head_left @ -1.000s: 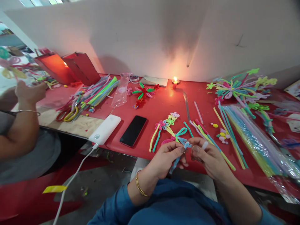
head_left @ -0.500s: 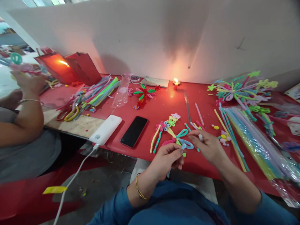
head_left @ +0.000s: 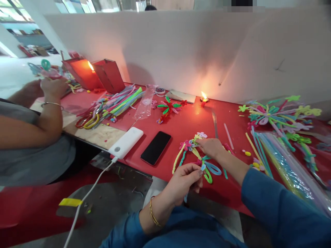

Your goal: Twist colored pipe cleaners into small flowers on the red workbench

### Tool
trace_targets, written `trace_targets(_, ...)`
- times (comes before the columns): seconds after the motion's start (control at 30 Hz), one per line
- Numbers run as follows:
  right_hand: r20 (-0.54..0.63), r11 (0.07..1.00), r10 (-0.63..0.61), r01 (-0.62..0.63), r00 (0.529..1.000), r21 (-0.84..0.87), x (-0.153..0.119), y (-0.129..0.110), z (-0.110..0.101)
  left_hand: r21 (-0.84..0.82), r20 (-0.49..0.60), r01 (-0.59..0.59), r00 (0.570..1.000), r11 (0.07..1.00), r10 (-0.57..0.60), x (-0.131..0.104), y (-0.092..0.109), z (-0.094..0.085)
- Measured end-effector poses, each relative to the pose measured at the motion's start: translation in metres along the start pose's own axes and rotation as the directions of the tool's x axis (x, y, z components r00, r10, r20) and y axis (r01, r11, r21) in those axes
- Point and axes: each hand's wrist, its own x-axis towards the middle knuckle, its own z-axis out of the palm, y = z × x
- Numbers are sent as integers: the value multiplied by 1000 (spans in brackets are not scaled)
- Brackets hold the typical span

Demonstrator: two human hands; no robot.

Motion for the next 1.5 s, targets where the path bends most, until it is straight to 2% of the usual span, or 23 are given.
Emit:
trace_targets(0.1,-45,996,29,-25,999,91,1,3,3,-11,-10,2,1000,1000,-2,1,0,-2)
trace_targets(0.2,-131,960,116,-78,985,268,1,10,2,-25,-9,-16,1000,1000,15,2,0,-2)
trace_targets(0.27,-181,897,195,-101,964,430,-1,14,-1,-29,-21,-14,1000,999,14,3,1,-2)
trace_targets(0.33,-205,792,274,-99,940,603,-7,16,-7,-36,-36,-22,999,999,21,3,1,-3)
trace_targets(0.43,-191,581,348,-51,918,813,-23,10,-16,-56,-44,-54,998,997,51,6,-1,-3)
trace_targets(0.57,-152,310,365,34,918,950,-52,-13,-25,-114,-74,-111,992,987,103,11,-4,0)
trace_targets(0.63,-82,102,363,48,928,994,-64,-27,-30,-138,-80,-126,990,982,115,12,-3,3)
trace_targets(0.7,29,-176,344,34,939,984,-73,-40,-33,-144,-69,-124,991,982,115,11,-2,6)
trace_targets(0.73,72,-283,330,26,941,959,-77,-45,-34,-143,-62,-119,992,983,111,11,-1,8)
trace_targets(0.77,98,-346,318,19,943,938,-79,-50,-35,-140,-57,-115,992,983,108,10,0,9)
trace_targets(0.83,109,-351,308,7,945,936,-83,-56,-35,-127,-46,-117,993,985,112,9,1,12)
trace_targets(0.97,107,-255,281,-33,954,966,-88,-59,-31,-122,-31,-150,989,981,147,8,-1,12)
trace_targets(1.17,36,-184,307,22,951,983,-97,-54,-29,-138,-64,-154,987,978,147,8,-1,11)
trace_targets(1.33,75,51,253,-90,965,995,-100,-48,-25,-147,-93,-167,984,975,154,7,2,15)
trace_targets(1.5,5,217,258,-63,966,974,-100,-43,-25,-68,-120,-205,973,976,195,7,-1,14)
